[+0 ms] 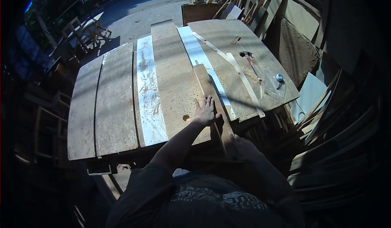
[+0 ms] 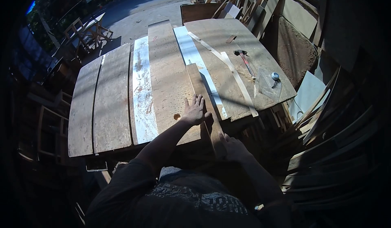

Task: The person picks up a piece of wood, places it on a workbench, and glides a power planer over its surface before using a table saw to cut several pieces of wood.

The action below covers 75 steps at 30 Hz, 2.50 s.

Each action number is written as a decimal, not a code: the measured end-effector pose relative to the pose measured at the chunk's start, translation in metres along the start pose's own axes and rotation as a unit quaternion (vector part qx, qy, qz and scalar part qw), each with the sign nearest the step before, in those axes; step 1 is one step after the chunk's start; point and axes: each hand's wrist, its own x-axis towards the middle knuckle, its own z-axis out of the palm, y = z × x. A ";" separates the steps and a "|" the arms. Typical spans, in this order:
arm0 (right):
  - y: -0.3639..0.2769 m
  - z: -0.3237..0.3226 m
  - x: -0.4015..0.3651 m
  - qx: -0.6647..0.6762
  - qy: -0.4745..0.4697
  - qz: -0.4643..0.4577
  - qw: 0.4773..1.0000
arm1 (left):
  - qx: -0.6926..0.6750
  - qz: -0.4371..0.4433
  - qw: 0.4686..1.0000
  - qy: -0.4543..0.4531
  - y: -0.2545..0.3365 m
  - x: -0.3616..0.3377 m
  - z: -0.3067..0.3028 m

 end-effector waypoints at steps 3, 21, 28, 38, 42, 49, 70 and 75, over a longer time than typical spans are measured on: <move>-0.003 0.002 0.005 0.012 -0.018 0.025 0.999 | 0.004 -0.002 1.000 -0.002 -0.001 0.000 0.001; 0.004 -0.007 0.017 0.018 -0.009 -0.013 1.000 | -0.017 0.007 1.000 0.008 -0.006 0.002 -0.003; 0.007 -0.008 0.024 0.021 -0.005 -0.015 1.000 | -0.009 0.008 1.000 0.011 -0.010 0.008 -0.005; 0.010 -0.013 0.035 0.035 0.001 -0.019 0.999 | 0.008 0.001 1.000 0.006 -0.016 0.017 -0.006; 0.013 -0.011 0.039 0.042 0.023 -0.038 0.998 | 0.004 -0.003 1.000 -0.002 -0.019 0.022 -0.006; 0.022 -0.004 0.050 0.046 0.032 -0.040 0.998 | -0.004 -0.006 1.000 -0.005 -0.025 0.030 -0.008; 0.021 -0.024 0.080 0.046 -0.005 -0.009 0.999 | -0.023 0.000 1.000 0.007 -0.036 0.020 0.005; 0.024 -0.027 0.089 0.037 -0.044 0.006 0.998 | -0.017 0.034 0.999 -0.032 -0.013 -0.031 -0.009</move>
